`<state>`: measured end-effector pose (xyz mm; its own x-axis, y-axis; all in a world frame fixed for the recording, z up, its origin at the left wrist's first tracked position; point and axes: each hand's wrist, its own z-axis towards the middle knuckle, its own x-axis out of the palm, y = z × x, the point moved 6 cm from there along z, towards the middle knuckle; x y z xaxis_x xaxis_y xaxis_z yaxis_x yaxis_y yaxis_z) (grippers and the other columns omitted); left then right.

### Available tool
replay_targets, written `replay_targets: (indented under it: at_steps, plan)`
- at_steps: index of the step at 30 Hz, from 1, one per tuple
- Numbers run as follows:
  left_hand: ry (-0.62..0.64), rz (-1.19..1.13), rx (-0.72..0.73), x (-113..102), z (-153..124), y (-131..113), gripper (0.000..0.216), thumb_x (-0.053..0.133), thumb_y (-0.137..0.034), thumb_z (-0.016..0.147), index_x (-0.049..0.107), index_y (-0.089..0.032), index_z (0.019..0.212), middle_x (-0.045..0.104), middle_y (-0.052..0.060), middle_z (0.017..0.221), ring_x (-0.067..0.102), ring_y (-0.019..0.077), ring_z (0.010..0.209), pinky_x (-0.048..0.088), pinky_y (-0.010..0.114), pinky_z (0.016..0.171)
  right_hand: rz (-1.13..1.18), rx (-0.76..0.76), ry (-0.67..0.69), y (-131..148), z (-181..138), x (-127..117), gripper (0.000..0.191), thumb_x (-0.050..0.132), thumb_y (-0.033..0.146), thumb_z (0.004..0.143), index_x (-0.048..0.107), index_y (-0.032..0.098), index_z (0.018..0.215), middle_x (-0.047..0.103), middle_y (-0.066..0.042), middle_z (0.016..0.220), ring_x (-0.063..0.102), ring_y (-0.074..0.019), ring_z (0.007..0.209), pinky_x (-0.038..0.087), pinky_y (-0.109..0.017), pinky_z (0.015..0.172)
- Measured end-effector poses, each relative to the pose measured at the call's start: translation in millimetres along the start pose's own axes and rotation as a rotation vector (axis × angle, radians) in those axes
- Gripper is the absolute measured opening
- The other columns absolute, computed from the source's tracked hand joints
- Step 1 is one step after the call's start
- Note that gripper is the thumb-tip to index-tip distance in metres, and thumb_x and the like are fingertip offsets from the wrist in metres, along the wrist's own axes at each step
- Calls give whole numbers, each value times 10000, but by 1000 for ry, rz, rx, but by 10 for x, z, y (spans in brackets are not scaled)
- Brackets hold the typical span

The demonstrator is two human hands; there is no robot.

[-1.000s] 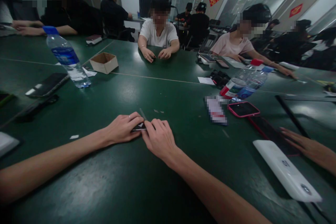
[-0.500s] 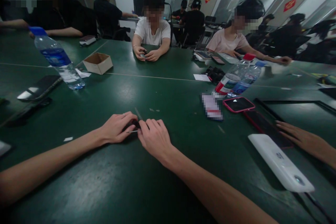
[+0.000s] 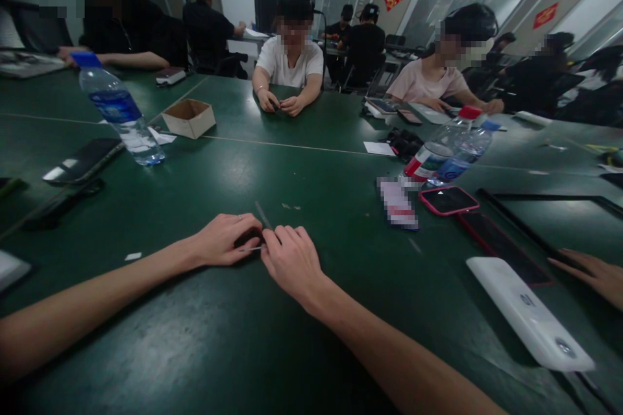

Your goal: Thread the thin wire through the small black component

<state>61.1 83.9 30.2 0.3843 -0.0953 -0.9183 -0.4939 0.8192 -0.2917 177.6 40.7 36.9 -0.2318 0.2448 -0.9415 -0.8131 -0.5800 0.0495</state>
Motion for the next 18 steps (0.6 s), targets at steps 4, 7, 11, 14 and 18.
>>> replay_targets:
  at_steps: [4, 7, 11, 14, 18]
  plan:
    - [0, -22, 7, 0, 3, 4, 188, 437, -308, 877, 489, -172, 997, 613, 31, 851, 597, 168, 707, 444, 270, 614, -14, -1, -17, 7, 6, -18, 222, 483, 220, 901, 594, 125, 1068, 609, -70, 877, 517, -169, 762, 335, -296, 682]
    - [-4, -45, 7, -16, 1, -1, 196, 429, -324, 884, 483, -176, 1000, 611, 33, 855, 598, 171, 714, 451, 276, 624, -16, 1, -35, 7, 10, -34, 214, 474, 214, 905, 597, 127, 1058, 604, -67, 863, 516, -166, 754, 334, -293, 675]
    - [-2, -53, 16, -48, -5, -19, 193, 427, -294, 866, 472, -175, 1011, 609, 39, 886, 596, 173, 734, 465, 287, 651, -1, 11, -33, -3, 17, -31, 222, 464, 224, 910, 597, 122, 1056, 601, -68, 870, 506, -164, 747, 332, -292, 672]
    - [3, -37, 17, -61, -5, -28, 199, 430, -258, 842, 461, -172, 1020, 609, 38, 903, 595, 175, 738, 465, 291, 657, 8, 12, -36, -5, 22, -29, 228, 459, 241, 918, 601, 121, 1050, 603, -69, 873, 499, -163, 736, 329, -292, 666]
    - [8, -29, -3, -64, 6, -25, 192, 447, -281, 849, 459, -173, 1008, 612, 31, 887, 598, 177, 739, 456, 283, 641, 15, -2, -49, 0, 20, -35, 242, 450, 248, 925, 604, 115, 1055, 607, -74, 879, 497, -162, 733, 333, -292, 665]
